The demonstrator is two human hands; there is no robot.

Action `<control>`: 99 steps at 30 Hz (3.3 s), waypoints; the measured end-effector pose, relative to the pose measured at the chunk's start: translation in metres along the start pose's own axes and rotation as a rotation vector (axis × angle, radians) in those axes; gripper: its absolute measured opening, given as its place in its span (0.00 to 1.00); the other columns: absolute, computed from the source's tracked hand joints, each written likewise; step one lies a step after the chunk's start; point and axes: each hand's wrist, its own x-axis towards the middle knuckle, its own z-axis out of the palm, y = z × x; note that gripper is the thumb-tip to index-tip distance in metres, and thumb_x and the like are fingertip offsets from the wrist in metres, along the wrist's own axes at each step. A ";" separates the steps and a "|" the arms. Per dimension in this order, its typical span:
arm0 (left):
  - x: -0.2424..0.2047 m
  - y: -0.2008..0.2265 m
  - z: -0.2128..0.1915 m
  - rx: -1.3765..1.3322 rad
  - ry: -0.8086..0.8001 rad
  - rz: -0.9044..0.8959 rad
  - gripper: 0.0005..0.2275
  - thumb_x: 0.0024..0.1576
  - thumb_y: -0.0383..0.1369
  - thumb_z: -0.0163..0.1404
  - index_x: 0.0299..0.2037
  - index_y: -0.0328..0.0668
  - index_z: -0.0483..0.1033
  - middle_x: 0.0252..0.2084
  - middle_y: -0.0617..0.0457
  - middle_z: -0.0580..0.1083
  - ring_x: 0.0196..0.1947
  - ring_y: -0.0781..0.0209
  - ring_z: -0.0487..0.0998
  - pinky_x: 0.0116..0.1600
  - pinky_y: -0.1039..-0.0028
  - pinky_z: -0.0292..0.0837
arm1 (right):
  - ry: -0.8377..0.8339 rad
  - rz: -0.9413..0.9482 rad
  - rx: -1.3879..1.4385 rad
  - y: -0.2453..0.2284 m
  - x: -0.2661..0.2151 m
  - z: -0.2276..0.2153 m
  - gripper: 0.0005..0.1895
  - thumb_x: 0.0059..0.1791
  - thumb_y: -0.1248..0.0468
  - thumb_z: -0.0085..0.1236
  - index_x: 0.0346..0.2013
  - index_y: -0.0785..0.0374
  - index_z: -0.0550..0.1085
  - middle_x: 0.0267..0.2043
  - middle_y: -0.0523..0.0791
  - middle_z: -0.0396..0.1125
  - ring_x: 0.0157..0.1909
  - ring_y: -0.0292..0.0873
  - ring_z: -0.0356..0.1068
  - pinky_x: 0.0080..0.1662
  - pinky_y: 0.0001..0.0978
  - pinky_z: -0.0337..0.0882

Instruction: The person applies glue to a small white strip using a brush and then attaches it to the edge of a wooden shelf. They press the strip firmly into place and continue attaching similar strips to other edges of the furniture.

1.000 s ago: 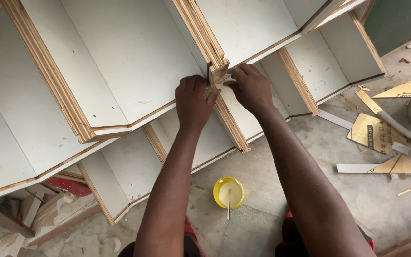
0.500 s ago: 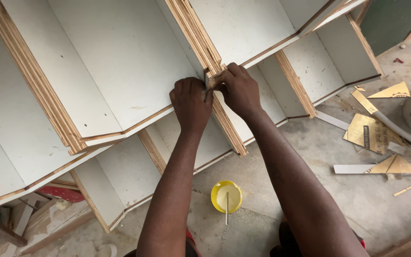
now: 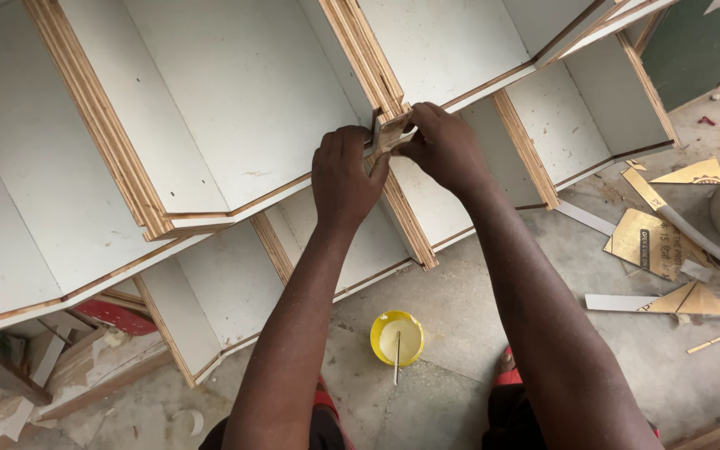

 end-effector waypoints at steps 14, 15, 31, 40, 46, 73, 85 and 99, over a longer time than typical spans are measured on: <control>0.009 0.000 0.002 0.025 0.076 -0.006 0.12 0.55 0.31 0.64 0.40 0.44 0.71 0.36 0.56 0.75 0.39 0.57 0.77 0.46 0.62 0.70 | 0.215 -0.023 -0.054 -0.008 0.000 0.012 0.15 0.48 0.58 0.71 0.34 0.61 0.72 0.35 0.45 0.74 0.35 0.49 0.76 0.35 0.44 0.72; 0.010 0.003 -0.001 0.020 0.077 -0.021 0.12 0.54 0.32 0.64 0.39 0.45 0.71 0.36 0.57 0.75 0.39 0.58 0.77 0.45 0.62 0.70 | 0.200 -0.026 -0.035 -0.012 0.000 0.009 0.15 0.47 0.59 0.72 0.35 0.62 0.72 0.36 0.46 0.74 0.36 0.48 0.77 0.36 0.43 0.73; 0.026 0.021 -0.025 -0.065 0.163 0.035 0.13 0.56 0.31 0.65 0.40 0.48 0.70 0.35 0.61 0.75 0.39 0.64 0.77 0.48 0.64 0.69 | 0.209 -0.128 0.181 -0.016 0.008 -0.021 0.16 0.48 0.66 0.73 0.34 0.64 0.69 0.34 0.46 0.72 0.36 0.39 0.77 0.34 0.32 0.76; 0.029 0.031 -0.036 -0.104 0.173 0.012 0.14 0.53 0.33 0.65 0.40 0.47 0.71 0.35 0.61 0.76 0.38 0.63 0.77 0.48 0.63 0.69 | 0.122 -0.127 0.207 -0.035 0.004 -0.049 0.11 0.49 0.69 0.70 0.39 0.65 0.73 0.36 0.46 0.74 0.38 0.40 0.78 0.38 0.31 0.77; 0.031 0.034 -0.035 -0.083 0.201 0.021 0.13 0.56 0.34 0.65 0.40 0.48 0.70 0.35 0.61 0.75 0.37 0.65 0.77 0.46 0.65 0.68 | 0.132 -0.134 0.342 -0.039 0.005 -0.054 0.08 0.51 0.72 0.66 0.39 0.66 0.73 0.37 0.46 0.74 0.42 0.40 0.79 0.41 0.30 0.79; 0.030 0.034 -0.037 -0.075 0.181 0.018 0.11 0.59 0.34 0.64 0.41 0.48 0.71 0.36 0.61 0.76 0.38 0.63 0.77 0.45 0.64 0.68 | 0.160 -0.192 0.216 -0.043 0.002 -0.061 0.08 0.53 0.66 0.66 0.39 0.66 0.75 0.34 0.45 0.75 0.35 0.39 0.77 0.34 0.30 0.75; 0.021 0.025 -0.017 -0.047 0.136 -0.054 0.14 0.54 0.33 0.67 0.41 0.43 0.74 0.41 0.53 0.77 0.41 0.50 0.78 0.47 0.58 0.71 | 0.151 -0.085 0.413 -0.021 0.001 -0.043 0.10 0.48 0.69 0.66 0.41 0.64 0.73 0.37 0.45 0.73 0.40 0.41 0.77 0.42 0.34 0.77; 0.016 0.014 0.000 -0.066 -0.035 -0.191 0.16 0.56 0.35 0.66 0.45 0.39 0.72 0.43 0.52 0.78 0.42 0.49 0.79 0.47 0.57 0.73 | 0.118 -0.111 0.302 -0.006 -0.002 -0.019 0.12 0.50 0.63 0.62 0.45 0.60 0.69 0.41 0.44 0.72 0.43 0.42 0.77 0.43 0.34 0.78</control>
